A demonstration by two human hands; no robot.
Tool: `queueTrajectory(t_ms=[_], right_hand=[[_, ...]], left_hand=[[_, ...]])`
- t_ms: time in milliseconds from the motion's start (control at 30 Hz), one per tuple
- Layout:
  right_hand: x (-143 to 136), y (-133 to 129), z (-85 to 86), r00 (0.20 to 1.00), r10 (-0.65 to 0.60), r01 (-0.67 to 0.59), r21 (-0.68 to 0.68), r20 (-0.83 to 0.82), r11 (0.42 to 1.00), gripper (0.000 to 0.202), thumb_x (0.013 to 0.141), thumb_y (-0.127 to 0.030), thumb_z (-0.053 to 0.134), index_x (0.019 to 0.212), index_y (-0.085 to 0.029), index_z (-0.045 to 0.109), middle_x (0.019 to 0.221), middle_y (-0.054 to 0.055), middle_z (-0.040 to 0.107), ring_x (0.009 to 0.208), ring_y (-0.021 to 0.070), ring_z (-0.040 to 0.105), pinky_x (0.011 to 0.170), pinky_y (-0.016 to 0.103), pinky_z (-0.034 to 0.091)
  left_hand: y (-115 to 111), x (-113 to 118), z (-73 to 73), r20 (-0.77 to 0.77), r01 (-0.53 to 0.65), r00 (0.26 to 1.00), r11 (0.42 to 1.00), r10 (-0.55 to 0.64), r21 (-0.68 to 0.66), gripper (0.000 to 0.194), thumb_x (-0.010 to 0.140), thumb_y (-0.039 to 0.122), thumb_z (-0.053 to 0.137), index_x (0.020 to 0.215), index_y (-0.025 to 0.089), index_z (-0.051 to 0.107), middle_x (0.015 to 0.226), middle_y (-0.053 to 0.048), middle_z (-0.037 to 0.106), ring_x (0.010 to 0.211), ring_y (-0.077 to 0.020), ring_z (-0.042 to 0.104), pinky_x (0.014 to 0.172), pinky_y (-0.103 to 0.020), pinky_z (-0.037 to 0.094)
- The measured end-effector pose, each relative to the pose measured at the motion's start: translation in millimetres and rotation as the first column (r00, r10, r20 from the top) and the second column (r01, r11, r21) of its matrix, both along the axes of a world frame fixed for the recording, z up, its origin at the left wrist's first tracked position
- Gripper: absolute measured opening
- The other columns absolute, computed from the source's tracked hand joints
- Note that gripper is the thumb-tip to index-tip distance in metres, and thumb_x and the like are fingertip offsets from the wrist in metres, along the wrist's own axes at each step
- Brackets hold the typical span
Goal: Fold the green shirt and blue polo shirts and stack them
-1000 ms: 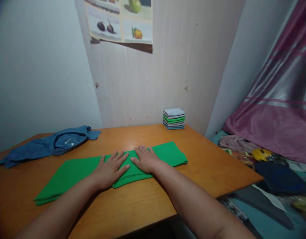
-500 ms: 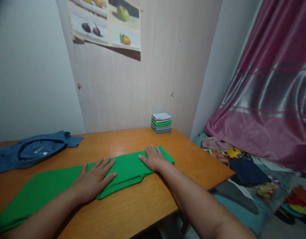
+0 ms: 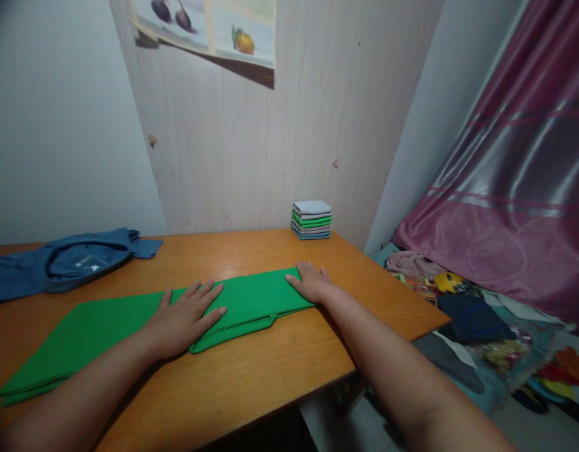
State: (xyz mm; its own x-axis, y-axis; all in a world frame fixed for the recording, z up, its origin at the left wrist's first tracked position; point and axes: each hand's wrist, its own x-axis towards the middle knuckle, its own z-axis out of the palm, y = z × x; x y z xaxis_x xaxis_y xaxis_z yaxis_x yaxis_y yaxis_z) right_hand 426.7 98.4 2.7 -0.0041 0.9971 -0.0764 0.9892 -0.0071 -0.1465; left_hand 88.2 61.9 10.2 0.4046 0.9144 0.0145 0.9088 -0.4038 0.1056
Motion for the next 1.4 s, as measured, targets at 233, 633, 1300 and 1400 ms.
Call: queueTrajectory(t_ms=[233, 633, 1300, 1400], right_hand=[[12, -4, -0.8, 0.997, -0.076, 0.076, -0.003, 0.002, 0.997, 0.091, 0.092, -0.078, 0.013, 0.16, -0.018, 0.018, 0.166, 0.011, 0.015, 0.153, 0.029, 0.01, 0.118, 0.061, 0.007], [-47, -15, 34.3, 0.999, 0.008, 0.001, 0.17, -0.049, 0.985, 0.083, 0.098, -0.066, 0.02, 0.157, -0.008, 0.028, 0.164, 0.015, 0.022, 0.153, 0.0289, 0.014, 0.121, 0.055, 0.008], [-18, -19, 10.5, 0.999, 0.02, -0.02, 0.02, -0.027, 1.0, 0.086, 0.094, -0.074, 0.017, 0.16, -0.019, 0.02, 0.166, 0.009, 0.013, 0.154, 0.0275, 0.008, 0.12, 0.059, 0.003], [5, -16, 7.9, 0.991, -0.13, 0.131, -0.007, 0.018, 0.991, 0.085, 0.095, -0.072, 0.016, 0.159, -0.017, 0.022, 0.165, 0.013, 0.019, 0.152, 0.0297, 0.015, 0.118, 0.062, 0.007]], left_hand=[[1, -1, -1.9, 0.01, 0.005, 1.0, 1.0, -0.005, 0.013, 0.075, 0.094, 0.071, 0.022, 0.157, 0.031, 0.027, 0.165, -0.003, 0.017, 0.153, -0.035, 0.012, 0.114, -0.074, 0.007], [0, 2, 0.1, -0.008, -0.002, 1.0, 1.0, 0.002, 0.001, 0.075, 0.094, 0.07, 0.021, 0.158, 0.03, 0.026, 0.165, -0.002, 0.014, 0.153, -0.0339, 0.011, 0.114, -0.074, 0.007], [-1, 0, 0.9, 0.0, 0.001, 1.0, 1.0, -0.001, -0.005, 0.076, 0.094, 0.07, 0.024, 0.158, 0.03, 0.026, 0.165, -0.003, 0.016, 0.153, -0.0349, 0.012, 0.114, -0.074, 0.007], [-3, 0, 1.8, 0.01, 0.0, 1.0, 1.0, 0.0, -0.004, 0.076, 0.094, 0.071, 0.023, 0.157, 0.029, 0.028, 0.165, -0.003, 0.017, 0.153, -0.0348, 0.012, 0.114, -0.074, 0.007]])
